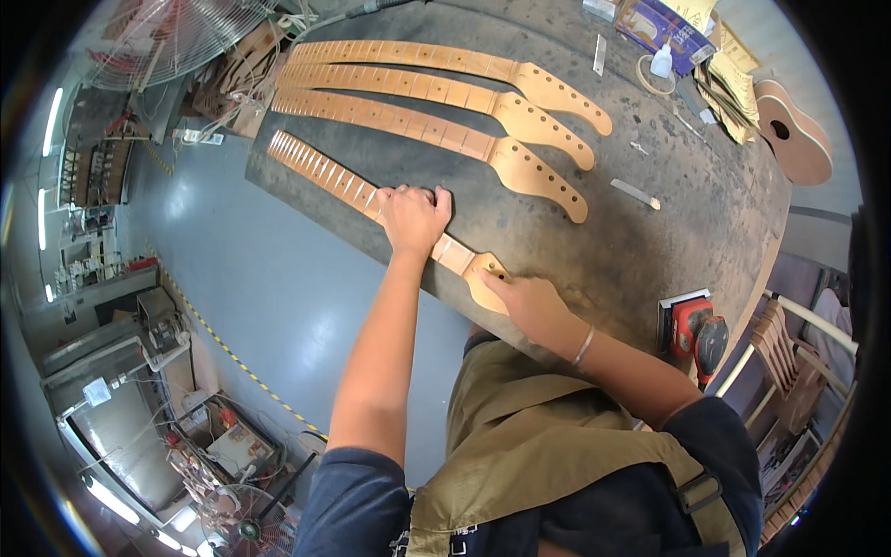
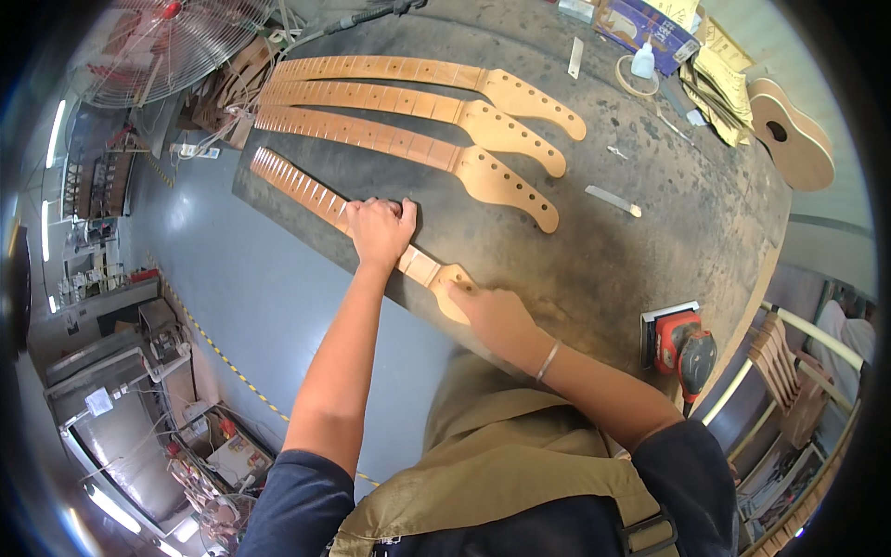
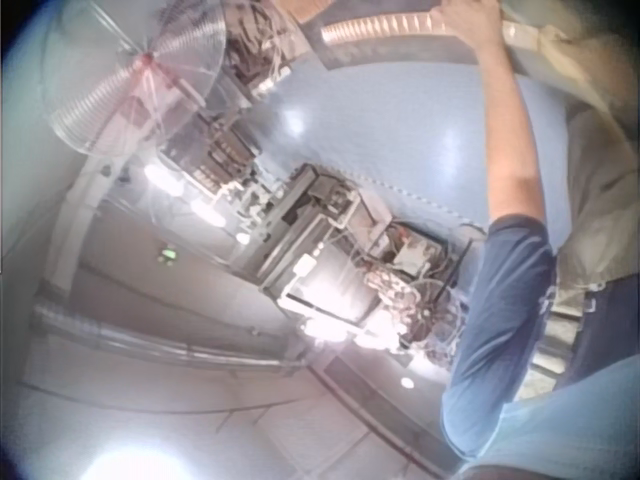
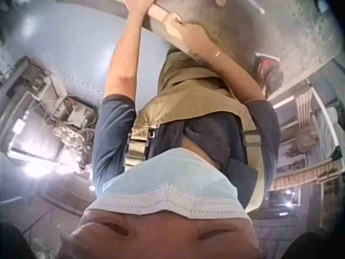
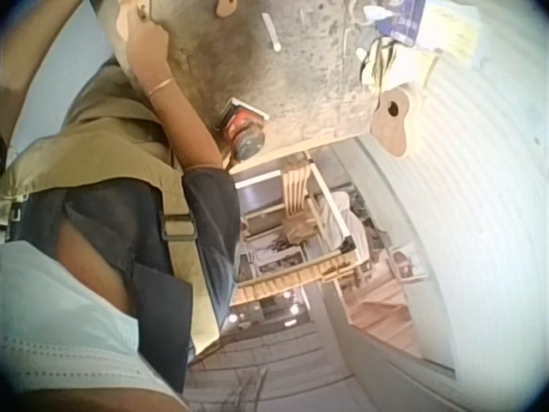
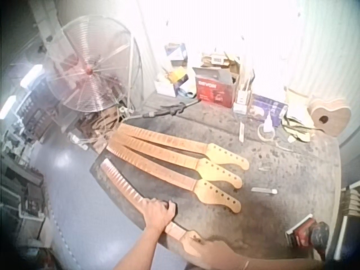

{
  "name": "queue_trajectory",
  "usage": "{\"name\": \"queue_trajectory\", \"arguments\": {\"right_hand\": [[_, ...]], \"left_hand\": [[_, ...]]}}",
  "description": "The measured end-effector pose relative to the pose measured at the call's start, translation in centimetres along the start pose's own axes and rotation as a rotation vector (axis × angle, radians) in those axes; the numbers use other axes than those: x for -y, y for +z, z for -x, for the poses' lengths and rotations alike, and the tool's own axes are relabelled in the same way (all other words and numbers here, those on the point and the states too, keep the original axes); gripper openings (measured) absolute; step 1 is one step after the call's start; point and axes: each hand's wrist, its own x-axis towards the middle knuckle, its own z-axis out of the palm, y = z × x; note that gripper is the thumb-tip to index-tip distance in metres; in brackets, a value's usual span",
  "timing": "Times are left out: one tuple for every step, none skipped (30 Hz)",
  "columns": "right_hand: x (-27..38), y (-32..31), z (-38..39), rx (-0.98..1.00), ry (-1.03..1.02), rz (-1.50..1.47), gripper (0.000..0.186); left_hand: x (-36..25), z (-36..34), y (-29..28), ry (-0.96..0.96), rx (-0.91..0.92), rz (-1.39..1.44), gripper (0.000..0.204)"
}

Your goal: The person selects a wooden guitar neck from a rack and places it on a workbench. They then use a handheld electric sander to smooth the surface of the neck, moving the tool along the fretboard and headstock while holding the neck steady.

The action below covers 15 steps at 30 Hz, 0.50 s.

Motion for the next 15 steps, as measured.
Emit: {"name": "queue_trajectory", "arguments": {"right_hand": [[0.0,-0.1,-0.2,-0.012,-0.018,0.004,0.040],[0.0,-0.4,-0.5,-0.024,-0.036,0.008,0.040],[0.1,-0.4,-0.3,-0.028,-0.052,0.009,0.040],[0.3,-0.2,-0.3,-0.030,-0.047,0.037,0.039],[0.6,0.1,-0.2,-0.032,-0.043,0.065,0.039],[0.6,0.2,-0.6,-0.044,-0.045,0.097,0.039],[0.7,-0.1,-0.3,-0.013,-0.037,0.133,0.039],[0.9,-0.5,0.4,0.018,-0.029,0.169,0.040],[1.0,-0.6,0.9,0.052,-0.012,0.201,0.041],[1.0,-0.5,0.5,0.013,-0.039,0.175,0.042],[1.1,-0.4,-0.2,-0.027,-0.066,0.149,0.043],[1.1,-0.4,-0.5,-0.061,-0.098,0.125,0.045],[1.2,-0.4,-0.3,-0.048,-0.088,0.134,0.045],[1.2,-0.4,0.0,-0.035,-0.077,0.143,0.046],[1.2,-0.3,-0.1,-0.031,-0.066,0.152,0.047]], "left_hand": [[0.0,-0.2,-0.1,-0.002,0.002,-0.003,0.048],[0.0,-0.3,-0.2,-0.004,0.003,-0.005,0.048],[0.0,0.0,-0.2,-0.011,0.012,-0.007,0.049],[-0.1,0.2,-0.2,-0.006,0.010,-0.011,0.048],[-0.2,0.2,-0.2,0.000,0.009,-0.015,0.047],[-0.1,-0.1,-0.2,0.008,-0.003,-0.021,0.047],[0.0,-0.1,-0.1,-0.004,0.019,-0.033,0.047],[0.1,-0.1,-0.1,-0.009,0.021,-0.038,0.047],[0.0,0.1,-0.1,-0.009,0.032,-0.040,0.047],[0.0,0.2,-0.1,-0.010,0.043,-0.041,0.047],[0.0,-0.1,-0.1,-0.003,0.031,-0.031,0.047],[0.0,-0.4,-0.1,-0.004,0.017,-0.020,0.047],[0.0,-0.5,-0.1,-0.004,0.002,-0.009,0.047],[-0.1,-0.2,-0.1,-0.005,0.001,0.002,0.047],[-0.1,-0.1,-0.1,0.001,-0.006,0.010,0.048]]}}
